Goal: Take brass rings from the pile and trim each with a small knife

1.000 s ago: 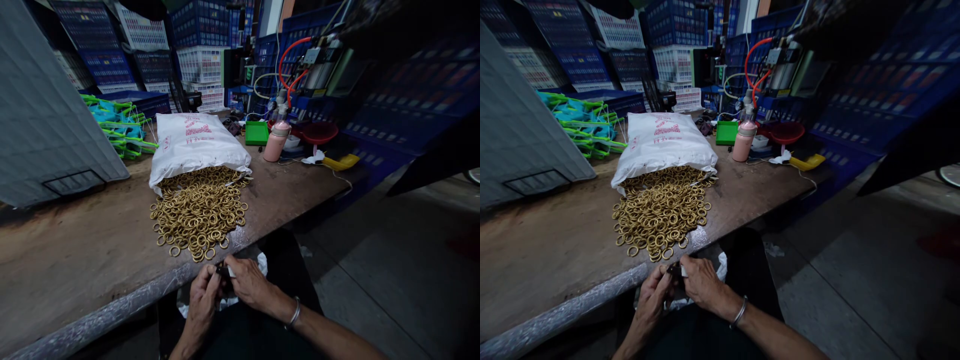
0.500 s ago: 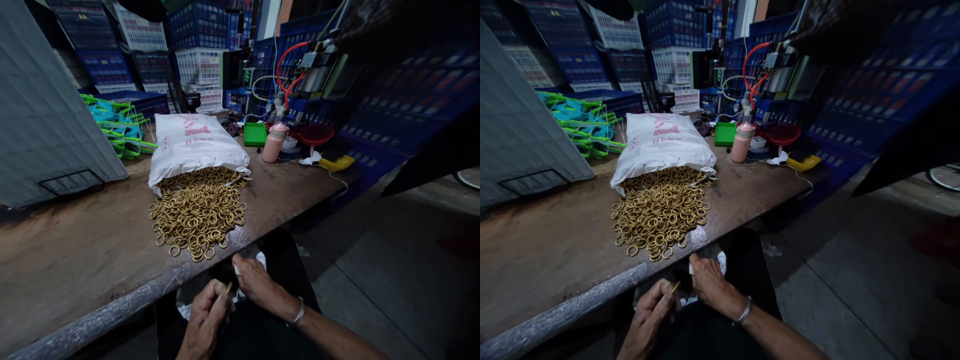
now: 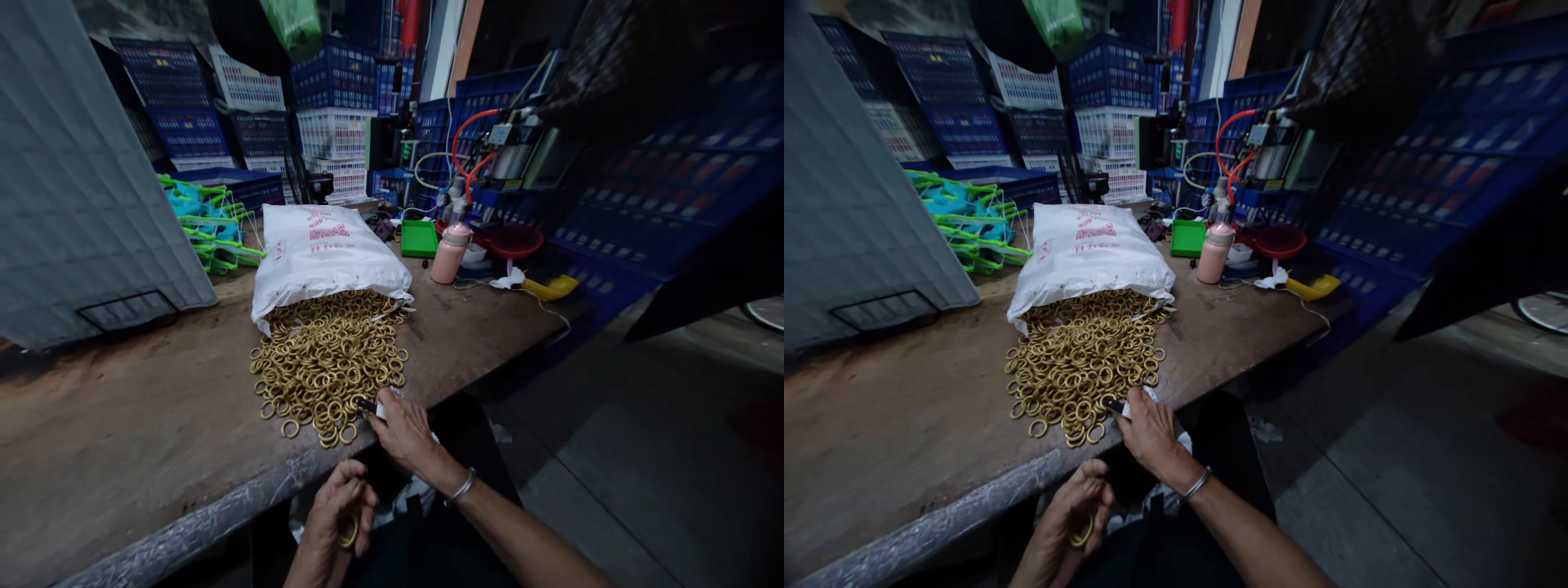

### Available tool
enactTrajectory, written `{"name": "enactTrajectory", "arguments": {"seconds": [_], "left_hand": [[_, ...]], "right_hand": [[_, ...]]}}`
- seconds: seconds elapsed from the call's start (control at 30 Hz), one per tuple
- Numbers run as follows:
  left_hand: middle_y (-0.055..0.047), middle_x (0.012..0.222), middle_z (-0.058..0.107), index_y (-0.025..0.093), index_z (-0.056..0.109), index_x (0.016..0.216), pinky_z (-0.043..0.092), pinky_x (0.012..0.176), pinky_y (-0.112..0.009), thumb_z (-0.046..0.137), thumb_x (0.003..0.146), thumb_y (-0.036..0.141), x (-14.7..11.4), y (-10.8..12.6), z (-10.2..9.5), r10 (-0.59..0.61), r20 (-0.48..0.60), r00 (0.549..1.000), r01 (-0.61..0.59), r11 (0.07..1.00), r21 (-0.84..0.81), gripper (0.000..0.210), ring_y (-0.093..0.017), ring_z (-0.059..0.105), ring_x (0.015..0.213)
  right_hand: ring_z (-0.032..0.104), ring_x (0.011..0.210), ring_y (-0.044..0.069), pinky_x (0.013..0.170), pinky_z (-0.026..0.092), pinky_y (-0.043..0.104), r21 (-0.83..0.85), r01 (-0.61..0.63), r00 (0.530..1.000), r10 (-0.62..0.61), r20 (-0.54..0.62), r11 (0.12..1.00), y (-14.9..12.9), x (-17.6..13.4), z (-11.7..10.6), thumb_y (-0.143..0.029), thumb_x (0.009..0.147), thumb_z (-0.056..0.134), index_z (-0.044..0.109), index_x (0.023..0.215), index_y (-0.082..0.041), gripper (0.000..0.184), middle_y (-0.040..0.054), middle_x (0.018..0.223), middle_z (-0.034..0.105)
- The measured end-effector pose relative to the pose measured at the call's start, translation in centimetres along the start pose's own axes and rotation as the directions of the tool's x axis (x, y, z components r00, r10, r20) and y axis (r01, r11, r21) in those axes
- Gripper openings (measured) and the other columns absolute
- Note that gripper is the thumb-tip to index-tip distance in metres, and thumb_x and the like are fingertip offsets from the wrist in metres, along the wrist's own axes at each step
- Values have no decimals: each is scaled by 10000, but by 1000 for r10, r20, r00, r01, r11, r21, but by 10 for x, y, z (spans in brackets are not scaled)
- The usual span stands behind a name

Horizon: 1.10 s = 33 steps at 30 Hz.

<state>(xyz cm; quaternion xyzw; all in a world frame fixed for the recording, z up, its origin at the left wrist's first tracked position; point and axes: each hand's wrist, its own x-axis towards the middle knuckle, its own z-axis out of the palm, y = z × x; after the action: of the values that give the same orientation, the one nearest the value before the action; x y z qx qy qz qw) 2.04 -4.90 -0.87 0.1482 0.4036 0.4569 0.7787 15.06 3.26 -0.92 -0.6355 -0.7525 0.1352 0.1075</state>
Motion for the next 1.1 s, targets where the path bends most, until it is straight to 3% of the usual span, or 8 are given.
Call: {"name": "enactTrajectory", "arguments": {"seconds": [0.17, 0.33, 0.53, 0.73, 0.9, 1.1], "left_hand": [[-18, 646, 595, 150, 570, 779, 298, 382, -156, 649, 666, 252, 0, 4, 0, -68, 1, 998, 68, 990, -121, 172, -80, 509, 501], [-36, 701, 610, 136, 558, 651, 321, 389, -165, 686, 634, 273, 7, 9, 4, -51, -49, 997, 43, 989, -145, 189, -108, 545, 574], [6, 533, 530, 131, 539, 642, 285, 330, -150, 634, 679, 355, 19, 10, 11, 23, 26, 999, -24, 999, 47, 247, -53, 422, 405], [45, 550, 526, 177, 511, 804, 287, 309, -140, 661, 627, 401, 32, 6, 21, 143, -65, 988, -131, 978, 163, 323, -62, 440, 403], [45, 548, 521, 173, 496, 826, 290, 307, -143, 666, 608, 418, 39, 6, 28, 116, -73, 991, -99, 975, 199, 370, -71, 455, 415], [42, 560, 520, 166, 497, 835, 280, 311, -136, 662, 619, 396, 41, 7, 26, 83, -65, 994, -68, 977, 200, 356, -61, 446, 419]], "right_hand": [[554, 811, 169, 600, 267, 248, -8, -5, 999, 5, 36, 1000, 3, 8, -3, -291, 805, 433, 471, 921, -198, 153, 39, 881, 604], [567, 744, 165, 560, 236, 257, -81, -32, 997, 37, 63, 996, 5, 14, -7, -196, 776, 418, 497, 897, -188, 145, 39, 810, 624], [570, 747, 164, 569, 247, 255, -102, -40, 996, 47, 69, 994, 8, 16, -14, -181, 765, 416, 505, 912, -178, 172, 53, 802, 631], [578, 695, 153, 542, 235, 252, -38, -68, 995, 71, 67, 997, 20, 19, -11, -197, 786, 418, 502, 879, -176, 128, 42, 754, 632], [575, 683, 141, 544, 243, 238, 36, -68, 995, 65, 79, 997, 27, 19, -15, -200, 803, 419, 484, 882, -186, 104, 29, 754, 628], [557, 778, 152, 614, 294, 228, 108, 27, 999, -31, 39, 994, 24, 7, -15, -277, 802, 464, 470, 897, -201, 121, 21, 849, 602]]}}
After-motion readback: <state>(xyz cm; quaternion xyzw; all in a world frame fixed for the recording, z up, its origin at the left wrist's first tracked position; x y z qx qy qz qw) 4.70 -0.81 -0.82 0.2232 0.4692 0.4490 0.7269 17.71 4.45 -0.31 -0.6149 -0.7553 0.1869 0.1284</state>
